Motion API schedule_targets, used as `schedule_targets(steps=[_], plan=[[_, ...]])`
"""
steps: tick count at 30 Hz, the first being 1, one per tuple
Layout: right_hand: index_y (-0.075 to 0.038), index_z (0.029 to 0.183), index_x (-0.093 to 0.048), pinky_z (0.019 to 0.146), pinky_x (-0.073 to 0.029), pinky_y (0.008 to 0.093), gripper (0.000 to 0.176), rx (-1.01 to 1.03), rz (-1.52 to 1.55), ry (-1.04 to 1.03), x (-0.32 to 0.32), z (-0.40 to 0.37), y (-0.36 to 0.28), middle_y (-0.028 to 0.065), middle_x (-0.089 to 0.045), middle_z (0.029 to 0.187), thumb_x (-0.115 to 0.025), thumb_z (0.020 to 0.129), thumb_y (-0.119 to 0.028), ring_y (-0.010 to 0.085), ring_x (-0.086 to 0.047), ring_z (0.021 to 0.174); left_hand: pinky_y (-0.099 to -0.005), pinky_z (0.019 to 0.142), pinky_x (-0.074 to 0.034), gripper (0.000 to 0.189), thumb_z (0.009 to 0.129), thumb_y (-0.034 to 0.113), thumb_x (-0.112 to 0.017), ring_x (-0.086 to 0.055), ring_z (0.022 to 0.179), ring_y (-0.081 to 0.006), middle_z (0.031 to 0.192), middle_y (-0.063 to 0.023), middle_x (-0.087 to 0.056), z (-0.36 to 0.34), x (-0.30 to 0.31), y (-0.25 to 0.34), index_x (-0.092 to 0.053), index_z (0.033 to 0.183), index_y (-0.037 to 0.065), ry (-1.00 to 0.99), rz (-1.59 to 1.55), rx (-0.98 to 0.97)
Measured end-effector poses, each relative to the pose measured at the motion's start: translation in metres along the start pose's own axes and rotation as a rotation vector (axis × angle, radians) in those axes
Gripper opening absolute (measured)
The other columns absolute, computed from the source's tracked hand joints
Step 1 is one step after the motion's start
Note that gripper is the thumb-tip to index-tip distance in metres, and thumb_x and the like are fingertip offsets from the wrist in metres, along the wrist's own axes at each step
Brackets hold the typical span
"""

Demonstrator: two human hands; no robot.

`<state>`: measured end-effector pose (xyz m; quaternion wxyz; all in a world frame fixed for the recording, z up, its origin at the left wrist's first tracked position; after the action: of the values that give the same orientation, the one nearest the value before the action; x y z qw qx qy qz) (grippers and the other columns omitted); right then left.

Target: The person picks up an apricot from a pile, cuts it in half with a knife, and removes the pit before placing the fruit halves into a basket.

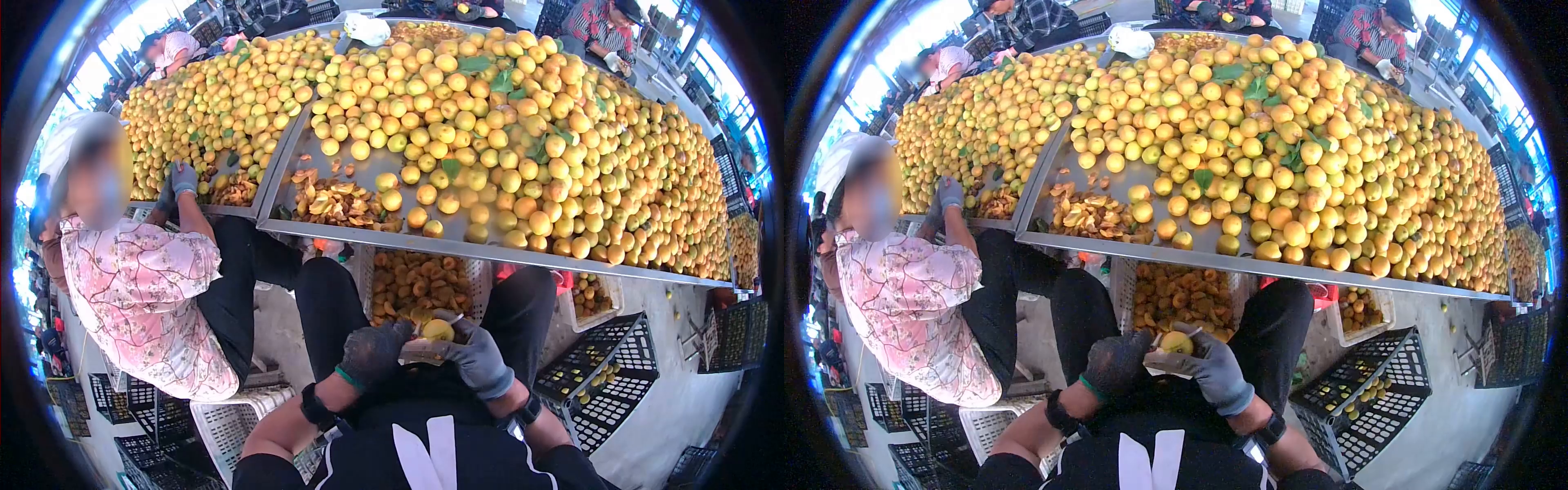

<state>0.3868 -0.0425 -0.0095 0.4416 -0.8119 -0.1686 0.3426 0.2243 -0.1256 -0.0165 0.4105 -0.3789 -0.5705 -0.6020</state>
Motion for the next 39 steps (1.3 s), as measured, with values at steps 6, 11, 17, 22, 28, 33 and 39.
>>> schedule_targets(steps=[6,11,17,22,28,33,39], plan=[[0.003,0.134,-0.04,0.095,-0.05,0.0316,0.055,0.071,0.122,0.068,-0.001,0.007,0.015,0.0114,-0.058,0.122,-0.067,0.088,-0.008,0.0186,-0.058,0.111,-0.0428,0.06,-0.052,0.049,0.069,0.036,-0.076,-0.067,0.074,-0.0309,0.083,-0.0111,-0.066,0.0,-0.01,-0.01,-0.058,0.105,0.01,0.03,-0.023,0.038],[0.001,0.137,-0.035,0.097,-0.049,0.0337,0.058,0.049,0.26,0.077,0.008,0.011,0.021,0.0103,-0.055,0.124,-0.066,0.089,-0.009,0.0196,-0.055,0.114,-0.0438,0.062,-0.052,0.042,0.074,0.033,-0.073,-0.067,0.076,-0.0317,0.085,-0.0122,-0.066,0.001,-0.008,-0.008,-0.058,0.106,0.009,0.026,-0.038,0.023],[0.0,0.138,-0.032,0.098,-0.048,0.0321,0.058,0.137,0.412,0.082,0.01,0.008,0.01,0.0132,-0.055,0.122,-0.063,0.088,-0.001,0.0217,-0.057,0.112,-0.0475,0.069,-0.052,0.037,0.088,0.033,-0.06,-0.066,0.084,-0.0371,0.093,-0.0196,-0.066,0.002,-0.046,-0.043,-0.055,0.111,0.004,-0.119,-0.225,0.358],[-0.003,0.134,-0.041,0.099,-0.047,0.0325,0.052,0.162,0.213,-0.04,0.023,0.008,0.011,0.0108,-0.055,0.126,-0.063,0.087,0.003,0.0194,-0.055,0.114,-0.0498,0.079,-0.05,0.045,0.091,0.034,-0.056,-0.062,0.092,-0.0429,0.096,-0.0273,-0.064,0.014,-0.048,-0.046,-0.053,0.119,-0.002,-0.181,-0.438,0.422],[0.0,0.125,-0.049,0.1,-0.047,0.0349,0.046,0.055,0.454,0.072,0.028,0.016,0.021,0.0108,-0.058,0.119,-0.068,0.083,0.0,0.0218,-0.058,0.109,-0.0493,0.078,-0.05,0.048,0.091,0.035,-0.058,-0.062,0.092,-0.0432,0.093,-0.0276,-0.064,0.018,-0.029,-0.032,-0.053,0.122,-0.002,-0.205,-0.44,0.376],[0.003,0.125,-0.047,0.099,-0.048,0.0342,0.044,0.054,0.213,0.117,0.037,0.02,0.032,0.0117,-0.057,0.12,-0.065,0.085,0.001,0.0207,-0.057,0.11,-0.046,0.067,-0.053,0.039,0.09,0.03,-0.057,-0.067,0.078,-0.0356,0.089,-0.0204,-0.067,0.011,-0.004,-0.016,-0.057,0.121,0.005,-0.114,-0.145,0.199],[0.001,0.124,-0.05,0.089,-0.05,0.0274,0.043,0.061,0.092,0.143,0.018,0.02,0.021,0.0094,-0.061,0.115,-0.068,0.086,-0.003,0.0154,-0.059,0.102,-0.0449,0.06,-0.053,0.032,0.083,0.019,-0.058,-0.068,0.071,-0.0311,0.082,-0.0145,-0.067,0.008,0.005,-0.005,-0.061,0.112,0.007,-0.045,-0.092,0.066]])
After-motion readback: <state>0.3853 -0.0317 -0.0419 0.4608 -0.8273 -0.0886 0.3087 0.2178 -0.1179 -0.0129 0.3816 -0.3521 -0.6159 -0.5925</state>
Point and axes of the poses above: each hand's wrist, its own z-axis towards the middle knuckle, its own x-axis out of the back of the hand, y = z × x, the point moved 3 cm from there along z, towards the middle knuckle
